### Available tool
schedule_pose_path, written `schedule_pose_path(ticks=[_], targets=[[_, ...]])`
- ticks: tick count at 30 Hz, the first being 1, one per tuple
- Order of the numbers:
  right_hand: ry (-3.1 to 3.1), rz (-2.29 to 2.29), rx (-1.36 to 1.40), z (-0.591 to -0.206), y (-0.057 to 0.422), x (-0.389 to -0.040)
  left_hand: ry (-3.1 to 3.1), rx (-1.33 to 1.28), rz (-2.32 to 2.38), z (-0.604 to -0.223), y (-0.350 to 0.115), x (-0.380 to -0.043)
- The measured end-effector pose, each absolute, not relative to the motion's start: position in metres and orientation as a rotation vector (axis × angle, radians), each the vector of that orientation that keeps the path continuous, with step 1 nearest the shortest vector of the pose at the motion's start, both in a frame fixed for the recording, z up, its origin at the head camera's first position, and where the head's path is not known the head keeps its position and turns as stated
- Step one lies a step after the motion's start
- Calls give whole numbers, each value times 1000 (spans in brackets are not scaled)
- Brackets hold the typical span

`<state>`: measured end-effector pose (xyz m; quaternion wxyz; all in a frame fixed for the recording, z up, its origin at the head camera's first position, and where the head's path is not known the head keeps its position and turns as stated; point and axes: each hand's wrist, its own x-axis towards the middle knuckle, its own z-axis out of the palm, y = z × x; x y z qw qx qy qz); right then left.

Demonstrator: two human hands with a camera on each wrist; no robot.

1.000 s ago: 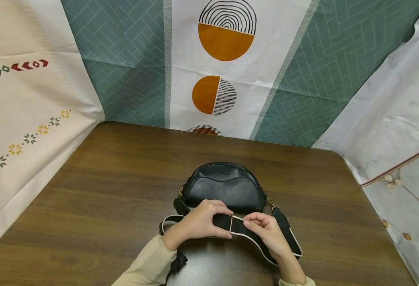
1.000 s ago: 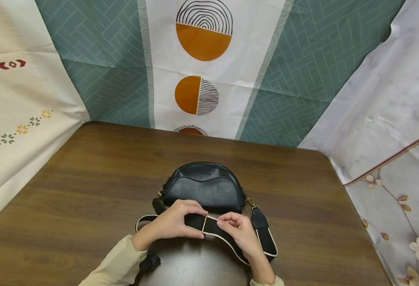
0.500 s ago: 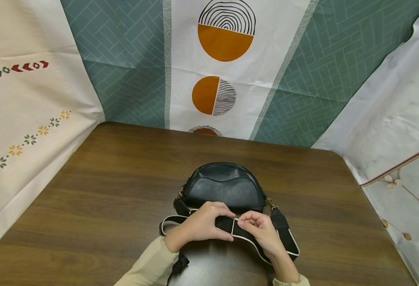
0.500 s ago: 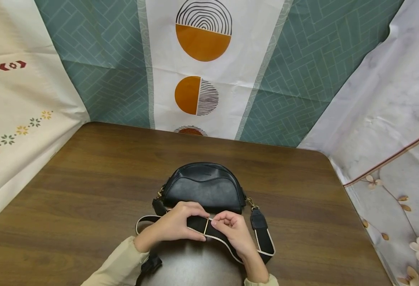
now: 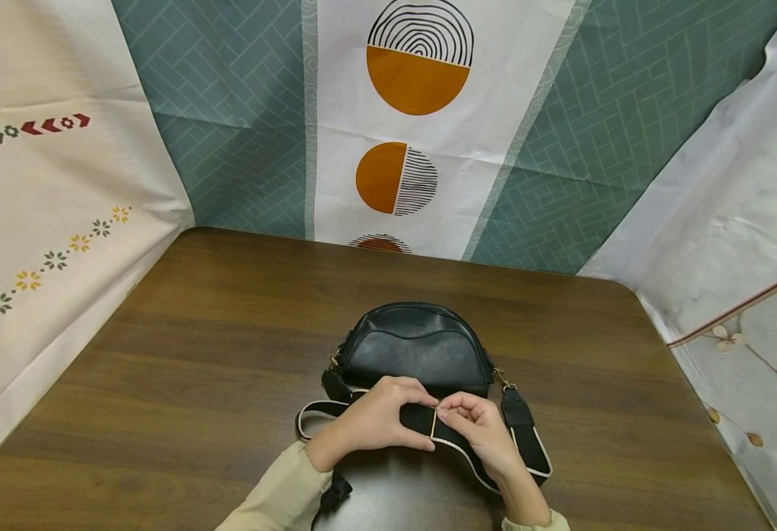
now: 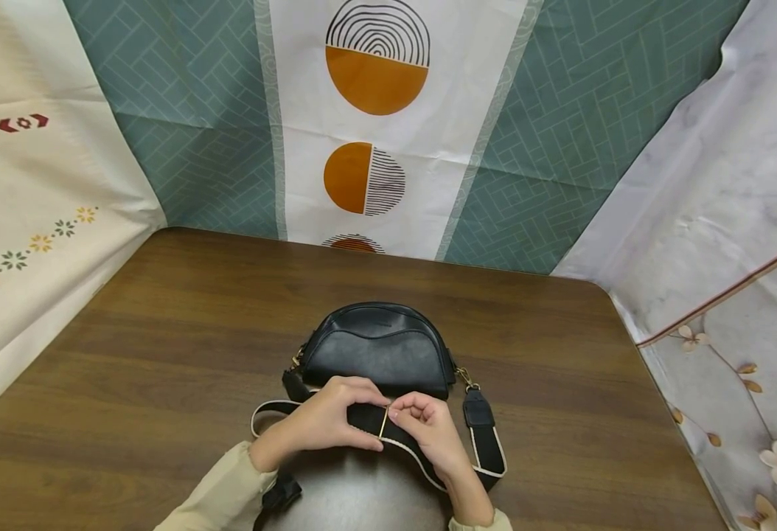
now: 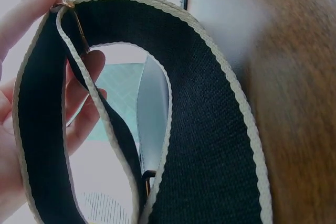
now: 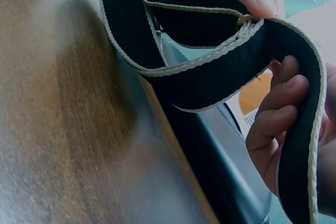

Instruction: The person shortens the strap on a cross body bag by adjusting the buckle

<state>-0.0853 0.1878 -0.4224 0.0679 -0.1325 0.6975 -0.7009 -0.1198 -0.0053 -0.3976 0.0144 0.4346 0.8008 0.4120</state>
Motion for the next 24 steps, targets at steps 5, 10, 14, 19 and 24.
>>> schedule_pose_path(ticks=[5,10,14,19,24], targets=[[2074,-2124,-426,-425,193,-86,2487,1352,1287,-398,-7,-121],[2027,-2093,-397,-425,199,-84,2454,1333,1312,-398,-8,-121],[2023,-2064,-398,-424,202,-83,2445,1332,1312,-398,-8,-122],[2026,-2066,-411,-423,201,-84,2460,1333,1296,-398,-8,-122],[2042,-2076,-406,-424,198,-86,2473,1333,1268,-399,-7,-121]])
